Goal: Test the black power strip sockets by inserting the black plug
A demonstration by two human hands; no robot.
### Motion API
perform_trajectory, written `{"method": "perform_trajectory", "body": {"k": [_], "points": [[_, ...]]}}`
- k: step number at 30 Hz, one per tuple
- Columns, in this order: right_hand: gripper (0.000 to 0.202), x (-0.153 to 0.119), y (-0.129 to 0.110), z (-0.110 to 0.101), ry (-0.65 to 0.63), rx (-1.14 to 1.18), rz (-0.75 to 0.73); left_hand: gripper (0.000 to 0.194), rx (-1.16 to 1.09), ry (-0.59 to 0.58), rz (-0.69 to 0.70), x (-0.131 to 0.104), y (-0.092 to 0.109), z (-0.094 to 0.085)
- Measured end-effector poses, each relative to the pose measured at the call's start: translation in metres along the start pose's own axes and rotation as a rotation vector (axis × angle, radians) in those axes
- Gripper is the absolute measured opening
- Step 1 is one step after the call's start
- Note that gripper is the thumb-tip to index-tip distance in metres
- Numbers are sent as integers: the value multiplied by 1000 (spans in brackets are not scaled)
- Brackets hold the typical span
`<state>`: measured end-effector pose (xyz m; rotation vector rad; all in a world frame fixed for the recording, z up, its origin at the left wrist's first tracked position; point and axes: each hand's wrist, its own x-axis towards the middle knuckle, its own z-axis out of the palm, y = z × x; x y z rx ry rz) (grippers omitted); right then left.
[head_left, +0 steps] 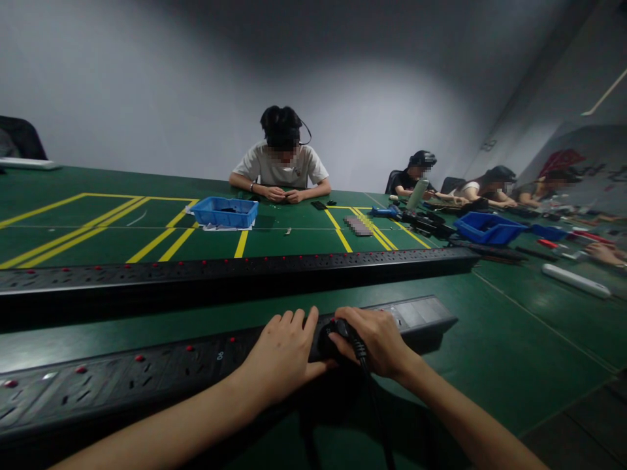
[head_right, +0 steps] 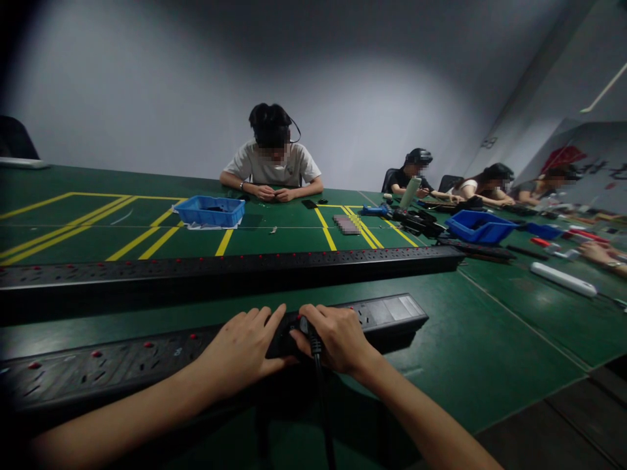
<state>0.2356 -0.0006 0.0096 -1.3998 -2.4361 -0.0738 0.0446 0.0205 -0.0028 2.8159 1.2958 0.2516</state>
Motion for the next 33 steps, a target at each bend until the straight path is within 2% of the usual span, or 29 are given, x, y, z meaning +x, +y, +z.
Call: {"method": "perform_trajectory", "body": {"k": [33], "points": [[23, -1, 0, 1, 23, 11, 5, 76, 10, 6, 5, -1, 1, -1]]}}
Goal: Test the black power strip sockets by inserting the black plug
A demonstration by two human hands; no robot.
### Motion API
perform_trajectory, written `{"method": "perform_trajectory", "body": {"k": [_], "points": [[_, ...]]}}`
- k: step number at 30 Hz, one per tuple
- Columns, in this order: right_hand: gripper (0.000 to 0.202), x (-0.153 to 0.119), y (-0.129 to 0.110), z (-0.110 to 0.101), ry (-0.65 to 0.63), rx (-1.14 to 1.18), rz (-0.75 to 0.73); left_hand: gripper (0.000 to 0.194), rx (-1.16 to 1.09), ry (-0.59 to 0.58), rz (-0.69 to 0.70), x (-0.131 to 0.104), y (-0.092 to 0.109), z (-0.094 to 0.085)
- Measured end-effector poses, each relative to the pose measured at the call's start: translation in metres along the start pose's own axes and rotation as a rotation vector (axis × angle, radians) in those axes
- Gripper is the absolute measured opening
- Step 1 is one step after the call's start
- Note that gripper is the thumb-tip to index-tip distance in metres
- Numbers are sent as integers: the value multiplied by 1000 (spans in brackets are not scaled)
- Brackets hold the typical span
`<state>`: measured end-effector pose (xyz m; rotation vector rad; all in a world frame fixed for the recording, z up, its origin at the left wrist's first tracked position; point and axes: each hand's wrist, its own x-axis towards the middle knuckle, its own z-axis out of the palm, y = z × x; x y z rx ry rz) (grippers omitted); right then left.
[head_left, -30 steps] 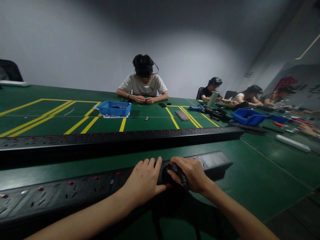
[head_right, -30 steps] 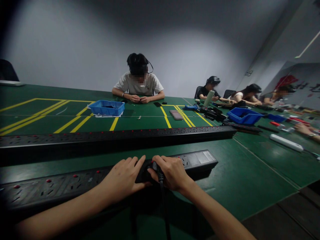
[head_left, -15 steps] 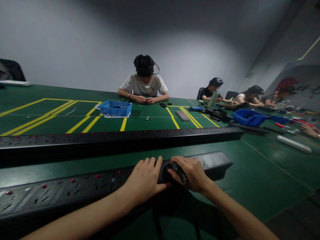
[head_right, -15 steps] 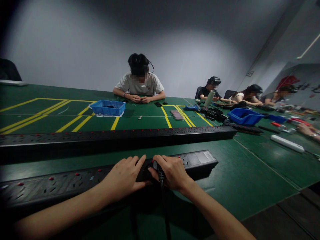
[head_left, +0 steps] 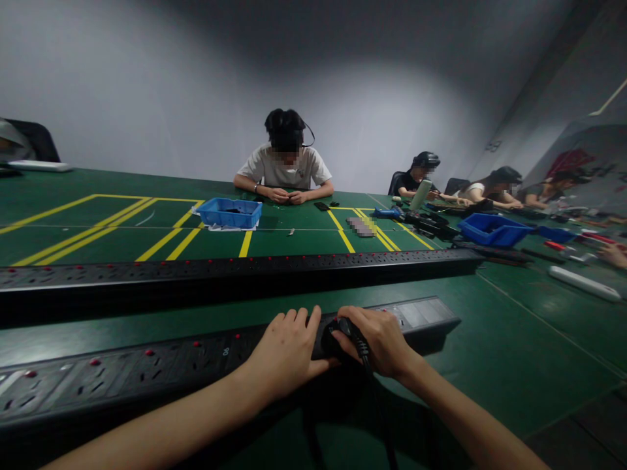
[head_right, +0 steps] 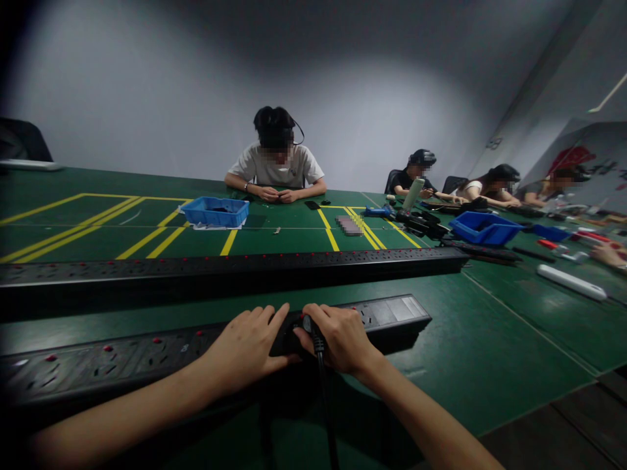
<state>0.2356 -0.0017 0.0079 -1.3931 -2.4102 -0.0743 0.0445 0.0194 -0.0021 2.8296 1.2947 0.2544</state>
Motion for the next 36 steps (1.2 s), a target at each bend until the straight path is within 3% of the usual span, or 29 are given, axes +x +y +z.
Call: {"method": "perform_trajectory", "body": {"k": [36], "points": [[23, -1, 2, 2, -17, 21, 12, 79, 22, 27, -3, 0, 1, 1]]}}
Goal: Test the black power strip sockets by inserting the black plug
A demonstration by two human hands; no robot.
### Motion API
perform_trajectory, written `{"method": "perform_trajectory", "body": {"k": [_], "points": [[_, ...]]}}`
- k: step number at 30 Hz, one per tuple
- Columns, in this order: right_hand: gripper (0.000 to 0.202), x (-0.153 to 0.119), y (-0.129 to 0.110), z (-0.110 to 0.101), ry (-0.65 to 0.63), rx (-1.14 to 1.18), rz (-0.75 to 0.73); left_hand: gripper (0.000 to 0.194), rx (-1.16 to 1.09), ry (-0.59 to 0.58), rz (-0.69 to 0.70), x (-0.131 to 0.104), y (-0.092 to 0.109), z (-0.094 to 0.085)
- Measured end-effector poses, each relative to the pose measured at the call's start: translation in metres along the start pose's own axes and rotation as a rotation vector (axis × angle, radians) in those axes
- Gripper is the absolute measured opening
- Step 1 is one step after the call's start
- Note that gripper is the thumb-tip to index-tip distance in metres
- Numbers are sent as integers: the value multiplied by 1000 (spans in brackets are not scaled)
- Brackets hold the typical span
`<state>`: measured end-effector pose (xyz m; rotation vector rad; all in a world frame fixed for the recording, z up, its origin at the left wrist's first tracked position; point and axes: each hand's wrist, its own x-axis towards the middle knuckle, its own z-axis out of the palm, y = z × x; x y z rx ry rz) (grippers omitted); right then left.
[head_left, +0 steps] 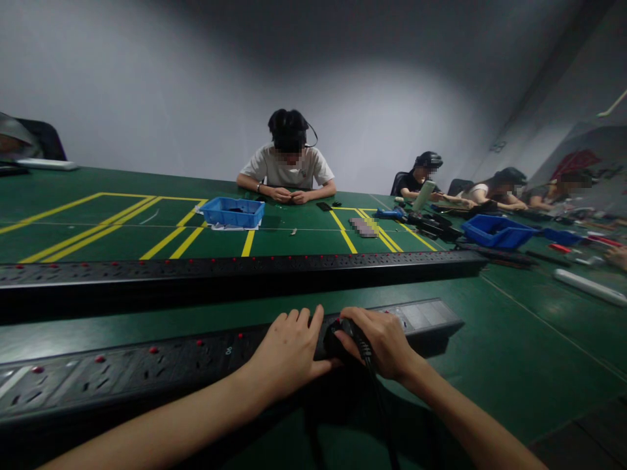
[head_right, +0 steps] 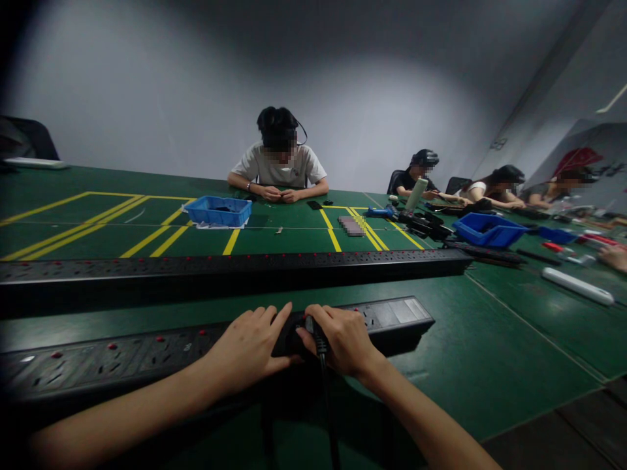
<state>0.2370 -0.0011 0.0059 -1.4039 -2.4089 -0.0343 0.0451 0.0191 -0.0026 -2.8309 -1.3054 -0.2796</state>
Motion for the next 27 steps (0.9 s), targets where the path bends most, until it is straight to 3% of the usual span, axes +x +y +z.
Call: {"method": "perform_trajectory", "body": {"k": [12, 27], "points": [[23, 0, -1, 0, 8, 14, -2, 80, 11, 5, 9, 1, -1, 1], [27, -1, 4, 5, 38, -6, 13, 67, 44, 1, 102, 0, -3, -1]]}}
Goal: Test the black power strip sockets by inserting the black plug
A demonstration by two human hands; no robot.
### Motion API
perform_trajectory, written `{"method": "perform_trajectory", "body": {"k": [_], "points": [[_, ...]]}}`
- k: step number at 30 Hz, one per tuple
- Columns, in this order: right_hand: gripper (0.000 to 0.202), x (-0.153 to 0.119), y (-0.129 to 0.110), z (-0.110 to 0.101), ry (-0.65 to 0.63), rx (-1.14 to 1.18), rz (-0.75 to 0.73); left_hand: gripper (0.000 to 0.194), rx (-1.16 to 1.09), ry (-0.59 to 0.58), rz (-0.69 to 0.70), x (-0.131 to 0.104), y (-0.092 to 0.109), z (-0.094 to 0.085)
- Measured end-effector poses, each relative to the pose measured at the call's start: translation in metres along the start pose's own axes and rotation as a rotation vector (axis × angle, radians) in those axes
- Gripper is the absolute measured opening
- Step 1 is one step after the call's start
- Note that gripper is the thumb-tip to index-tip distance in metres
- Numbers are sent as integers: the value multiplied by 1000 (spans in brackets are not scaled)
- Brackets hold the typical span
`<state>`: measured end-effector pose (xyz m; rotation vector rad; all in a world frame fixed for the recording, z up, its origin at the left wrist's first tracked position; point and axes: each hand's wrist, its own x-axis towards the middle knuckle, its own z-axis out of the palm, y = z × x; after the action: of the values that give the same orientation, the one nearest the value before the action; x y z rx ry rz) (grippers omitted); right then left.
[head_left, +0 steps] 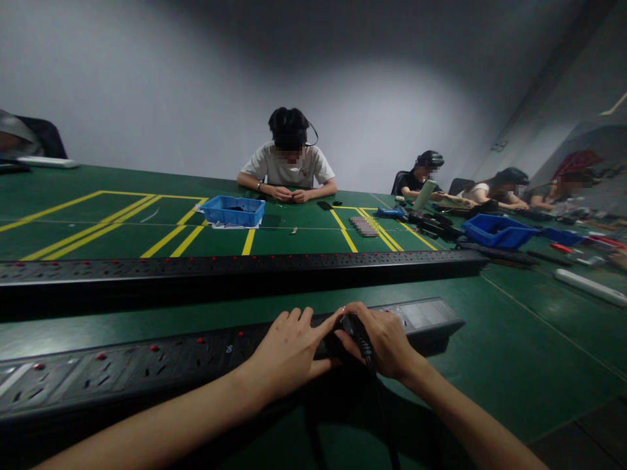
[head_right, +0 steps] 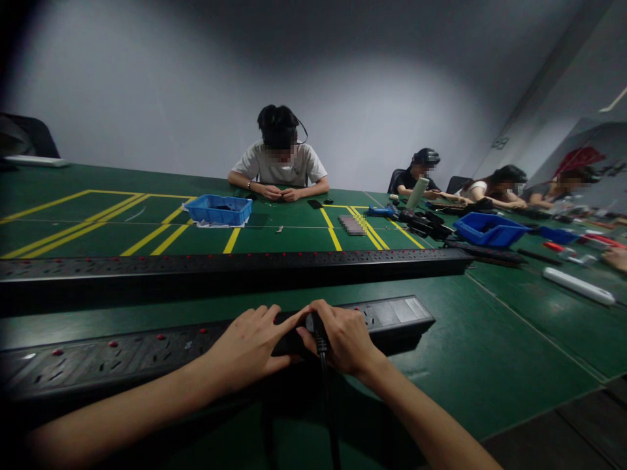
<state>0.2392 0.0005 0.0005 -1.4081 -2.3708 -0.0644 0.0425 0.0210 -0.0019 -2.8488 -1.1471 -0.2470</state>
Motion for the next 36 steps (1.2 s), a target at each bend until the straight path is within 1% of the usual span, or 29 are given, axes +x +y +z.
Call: {"method": "perform_trajectory", "body": {"k": [4, 7, 11, 13, 14, 16, 17, 18, 19, 20, 21, 23, 24, 26, 29, 30, 31, 34, 36], "points": [[27, 0, 0, -2, 0, -11, 1, 66, -1, 9, -9, -1, 0, 0], [27, 0, -1, -2, 23, 18, 1, 67, -2, 13, -12, -1, 0, 0], [23, 0, -4, 2, 92, 67, 14, 68, 2, 3, -12, -1, 1, 0], [19, -1, -5, -1, 140, 70, 37, 69, 0, -5, -8, 0, 1, -1], [17, -1, -4, -6, 190, 77, 64, 69, 0, -7, -9, -1, 1, -1], [13, -2, -1, -23, 427, 150, 162, 69, 3, -5, -15, -1, 1, -3], [11, -2, 2, -34, 643, 238, 241, 68, 4, -1, -19, -1, 1, -3], [10, -2, 7, -45, 920, 368, 308, 67, 3, 4, -23, -2, 2, -4], [10, -2, 12, -56, 1047, 414, 313, 67, -1, 8, -24, -2, 2, -4], [11, -1, 18, -65, 1145, 479, 307, 67, -6, 11, -25, -3, 2, -4], [11, 1, 24, -71, 1211, 594, 286, 67, -10, 12, -25, -3, 2, -5], [14, 6, 31, -77, 1171, 747, 282, 69, -21, 6, -27, -2, 2, -5], [14, 9, 32, -77, 1115, 797, 291, 70, -29, -2, -30, -2, 2, -6], [15, 15, 27, -72, 973, 821, 323, 76, -53, -18, -44, -1, -1, -8], [17, 24, 4, -62, 674, 701, 319, 93, -104, -62, -37, -4, -12, -12], [18, 26, -5, -58, 565, 642, 295, 98, -114, -81, -29, -7, -17, -13], [18, 29, -14, -55, 487, 605, 271, 99, -112, -98, -27, -11, -22, -14], [21, 36, -34, -42, 236, 480, 185, 92, -83, -94, -27, -23, -34, -15], [22, 40, -41, -31, 13, 341, 120, 83, -77, -71, -29, -30, -37, -14]]}}
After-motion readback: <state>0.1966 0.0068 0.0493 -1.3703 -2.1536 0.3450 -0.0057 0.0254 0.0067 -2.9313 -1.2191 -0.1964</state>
